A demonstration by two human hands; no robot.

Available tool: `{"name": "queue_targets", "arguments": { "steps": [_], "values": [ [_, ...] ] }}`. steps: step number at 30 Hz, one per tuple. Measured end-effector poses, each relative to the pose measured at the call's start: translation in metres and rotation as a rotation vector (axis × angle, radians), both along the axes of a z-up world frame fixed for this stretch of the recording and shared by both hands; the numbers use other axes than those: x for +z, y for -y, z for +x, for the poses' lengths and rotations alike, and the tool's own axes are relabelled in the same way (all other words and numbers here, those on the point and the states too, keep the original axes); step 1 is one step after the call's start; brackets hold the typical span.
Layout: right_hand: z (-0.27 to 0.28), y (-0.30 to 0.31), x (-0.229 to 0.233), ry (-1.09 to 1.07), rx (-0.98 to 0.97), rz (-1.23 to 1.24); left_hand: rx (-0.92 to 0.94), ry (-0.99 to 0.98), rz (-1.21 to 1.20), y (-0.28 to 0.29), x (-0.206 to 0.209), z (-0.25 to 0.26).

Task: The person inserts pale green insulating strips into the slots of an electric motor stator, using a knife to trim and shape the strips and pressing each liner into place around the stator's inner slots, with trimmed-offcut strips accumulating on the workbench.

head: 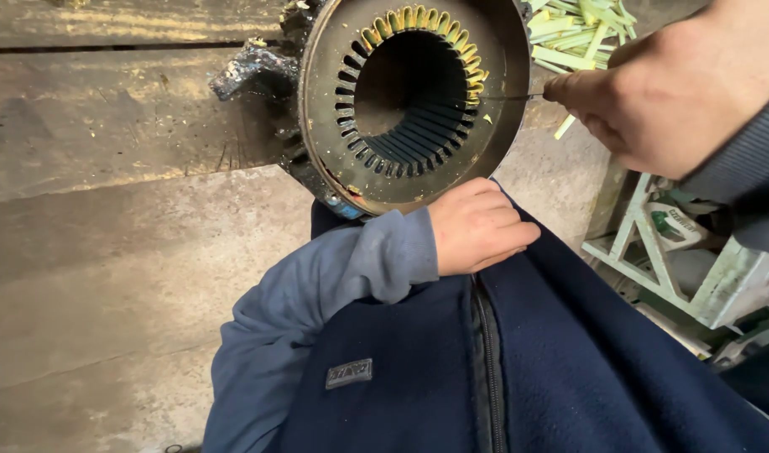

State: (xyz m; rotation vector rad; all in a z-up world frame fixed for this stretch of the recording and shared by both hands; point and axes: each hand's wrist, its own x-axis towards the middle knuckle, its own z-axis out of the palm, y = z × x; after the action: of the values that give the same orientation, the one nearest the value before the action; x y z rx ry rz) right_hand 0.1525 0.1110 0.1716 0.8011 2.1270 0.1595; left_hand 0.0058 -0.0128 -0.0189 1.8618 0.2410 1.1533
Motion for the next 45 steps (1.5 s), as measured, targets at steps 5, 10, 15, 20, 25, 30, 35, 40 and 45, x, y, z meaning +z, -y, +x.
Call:
{"name": "queue_targets", "arguments": {
  "steps": [5, 10, 15, 20, 25, 30, 35, 40, 45],
  "values": [
    [-0.013, 0.01, 0.0, 0.109, -0.029, -0.013, -0.018, -0.005, -0.003, 0.002, -0.003, 0.003],
    [-0.033, 0.034, -0.022, 0.052, 0.328, -0.012, -0.018, -0.009, -0.015, 0.007, -0.009, 0.01],
    [-0.047, 0.005, -0.023, 0.343, -0.144, -0.289, -0.047, -0.039, 0.017, 0.009, -0.012, 0.008],
    [-0.036, 0.004, -0.023, 0.24, -0.207, -0.13, -0.052, 0.027, -0.006, 0.008, -0.011, 0.005],
    [-0.016, 0.02, -0.046, 0.19, -0.117, -0.12, -0.094, 0.063, -0.011, 0.003, -0.007, 0.002],
    [-0.008, 0.013, -0.077, 0.03, 0.062, -0.109, -0.095, 0.073, -0.009, 0.007, -0.01, 0.002],
    [0.002, 0.021, -0.089, -0.014, -0.017, -0.129, -0.099, 0.079, -0.019, 0.007, -0.009, 0.002],
    [0.003, 0.013, -0.1, -0.063, 0.185, -0.145, -0.132, 0.047, -0.01, 0.002, -0.006, -0.002],
    [0.042, -0.011, -0.061, -0.027, -0.415, -0.371, -0.133, 0.049, -0.027, -0.001, -0.004, -0.006]
  ]
}}
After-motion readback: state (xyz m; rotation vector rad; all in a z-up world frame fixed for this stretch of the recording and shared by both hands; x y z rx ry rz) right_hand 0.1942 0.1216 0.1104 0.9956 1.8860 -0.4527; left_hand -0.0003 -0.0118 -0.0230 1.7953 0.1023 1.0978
